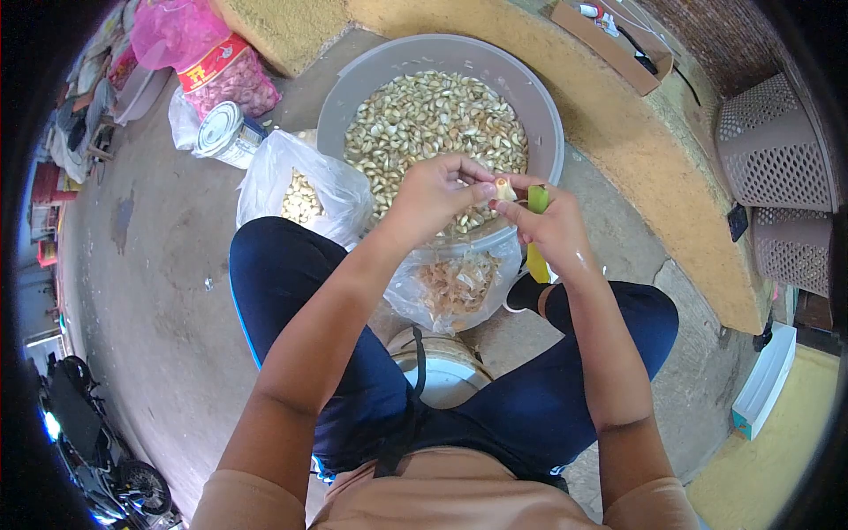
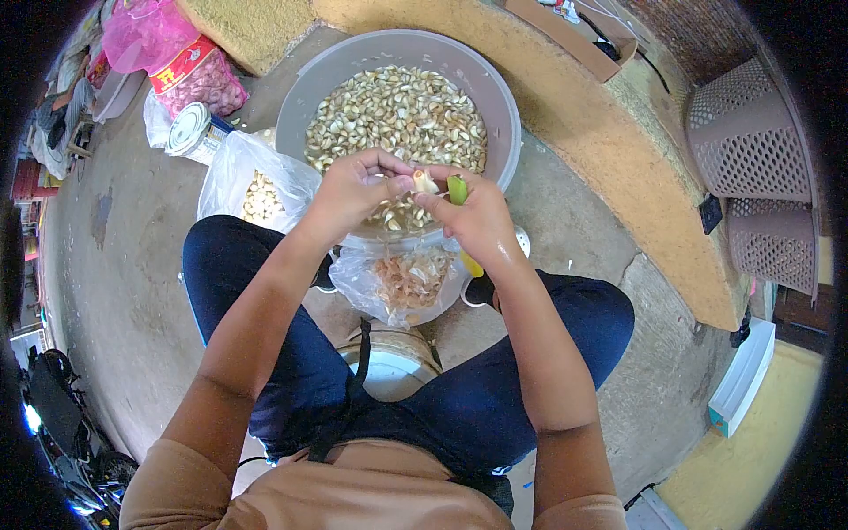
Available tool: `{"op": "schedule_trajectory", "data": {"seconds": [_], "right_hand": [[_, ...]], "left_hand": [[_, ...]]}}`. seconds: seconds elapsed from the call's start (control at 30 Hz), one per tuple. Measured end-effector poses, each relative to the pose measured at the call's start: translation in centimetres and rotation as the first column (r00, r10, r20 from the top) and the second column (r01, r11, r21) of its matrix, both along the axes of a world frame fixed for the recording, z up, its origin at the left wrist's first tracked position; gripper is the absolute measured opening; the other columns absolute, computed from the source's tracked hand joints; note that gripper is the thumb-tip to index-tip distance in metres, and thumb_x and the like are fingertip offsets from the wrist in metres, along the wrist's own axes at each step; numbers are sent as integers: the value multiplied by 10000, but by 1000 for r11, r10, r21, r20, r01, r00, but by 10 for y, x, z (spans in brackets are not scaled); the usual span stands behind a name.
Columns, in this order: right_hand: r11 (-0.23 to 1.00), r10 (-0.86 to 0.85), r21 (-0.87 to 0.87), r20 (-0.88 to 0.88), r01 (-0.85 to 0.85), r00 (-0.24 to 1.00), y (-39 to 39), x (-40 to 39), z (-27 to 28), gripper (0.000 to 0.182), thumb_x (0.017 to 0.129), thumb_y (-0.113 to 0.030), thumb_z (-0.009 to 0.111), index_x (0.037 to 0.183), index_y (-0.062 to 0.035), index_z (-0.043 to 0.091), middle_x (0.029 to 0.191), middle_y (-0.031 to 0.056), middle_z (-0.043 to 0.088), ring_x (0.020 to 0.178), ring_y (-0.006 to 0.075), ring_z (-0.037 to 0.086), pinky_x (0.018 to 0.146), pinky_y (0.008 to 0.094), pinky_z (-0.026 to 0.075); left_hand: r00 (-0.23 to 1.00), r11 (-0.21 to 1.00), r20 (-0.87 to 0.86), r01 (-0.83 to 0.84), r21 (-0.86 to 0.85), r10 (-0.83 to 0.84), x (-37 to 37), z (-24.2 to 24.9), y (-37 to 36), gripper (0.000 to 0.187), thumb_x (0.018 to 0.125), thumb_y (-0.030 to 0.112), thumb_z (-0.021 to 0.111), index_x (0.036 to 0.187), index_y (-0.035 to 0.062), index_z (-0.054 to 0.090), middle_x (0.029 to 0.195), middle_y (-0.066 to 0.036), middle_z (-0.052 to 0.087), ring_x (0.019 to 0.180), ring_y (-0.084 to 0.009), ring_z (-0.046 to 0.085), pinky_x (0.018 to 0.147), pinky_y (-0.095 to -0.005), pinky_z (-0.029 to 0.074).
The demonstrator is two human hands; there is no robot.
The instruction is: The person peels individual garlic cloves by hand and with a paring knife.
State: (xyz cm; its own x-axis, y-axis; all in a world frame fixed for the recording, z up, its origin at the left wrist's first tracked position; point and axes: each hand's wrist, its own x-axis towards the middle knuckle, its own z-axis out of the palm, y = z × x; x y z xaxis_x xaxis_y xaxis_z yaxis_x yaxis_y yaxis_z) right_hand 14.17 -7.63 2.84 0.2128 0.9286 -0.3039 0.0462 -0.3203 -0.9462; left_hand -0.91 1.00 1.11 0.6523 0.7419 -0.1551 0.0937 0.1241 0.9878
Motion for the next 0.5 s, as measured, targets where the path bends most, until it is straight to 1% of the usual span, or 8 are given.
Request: {"op": "schedule_trajectory", "data": {"seconds": [0.07, 0.17, 0.27, 0.37, 0.47, 0.5], "right_hand": [[1000, 14, 19, -28, -13, 1000, 0, -1, 2, 272, 755, -156, 664, 984, -25, 600, 676, -9, 552, 498, 47, 444, 426, 202, 374], [1000, 7, 3, -20, -7, 1000, 1, -3, 3, 296, 765, -135, 661, 1013, 4, 577, 627, -28, 489, 474, 42, 428, 419, 188, 357], [1000, 0, -5, -17, 0, 1000, 2, -2, -3, 269, 777, -139, 651, 996, 0, 579, 630, -29, 489, 471, 42, 422, 419, 196, 358], [999, -27, 26, -140, 31, 990, 2, -4, -9, 243, 781, -167, 649, 969, -25, 591, 603, -23, 508, 481, 39, 427, 423, 199, 365], [997, -70, -1, -320, 74, 945, 2, -7, -13, 245, 804, -146, 617, 1004, -11, 579, 626, -17, 519, 474, 42, 404, 448, 200, 366], [998, -58, 0, -342, 61, 938, 2, -6, -12, 256, 809, -146, 611, 1019, -5, 571, 638, -18, 520, 473, 42, 397, 454, 201, 365]], "left_hand": [[1000, 999, -24, -2, 44, 3, -1, -4, 1, 155, 767, 59, 632, 907, 1, 601, 862, -57, 614, 778, -87, 558, 724, -223, 450], [999, 999, -30, 15, 33, -14, -1, -2, 0, 138, 767, 60, 632, 887, 1, 601, 840, -47, 612, 773, -83, 555, 716, -222, 447], [999, 999, -27, 26, 47, -25, 0, -3, -1, 127, 784, 82, 618, 879, 0, 596, 830, -32, 601, 758, -73, 538, 699, -217, 436], [998, 997, -54, 39, 71, -35, 0, -3, -1, 133, 804, 117, 600, 872, 4, 593, 808, -16, 587, 742, -64, 516, 683, -214, 423], [996, 992, -70, 55, 116, -47, 1, -13, 2, 151, 811, 145, 592, 880, 10, 592, 801, -15, 580, 735, -60, 501, 673, -217, 414], [996, 991, -82, 36, 128, -25, 1, -16, 2, 152, 807, 145, 588, 874, 9, 595, 792, -29, 591, 731, -79, 517, 672, -237, 420]]}}
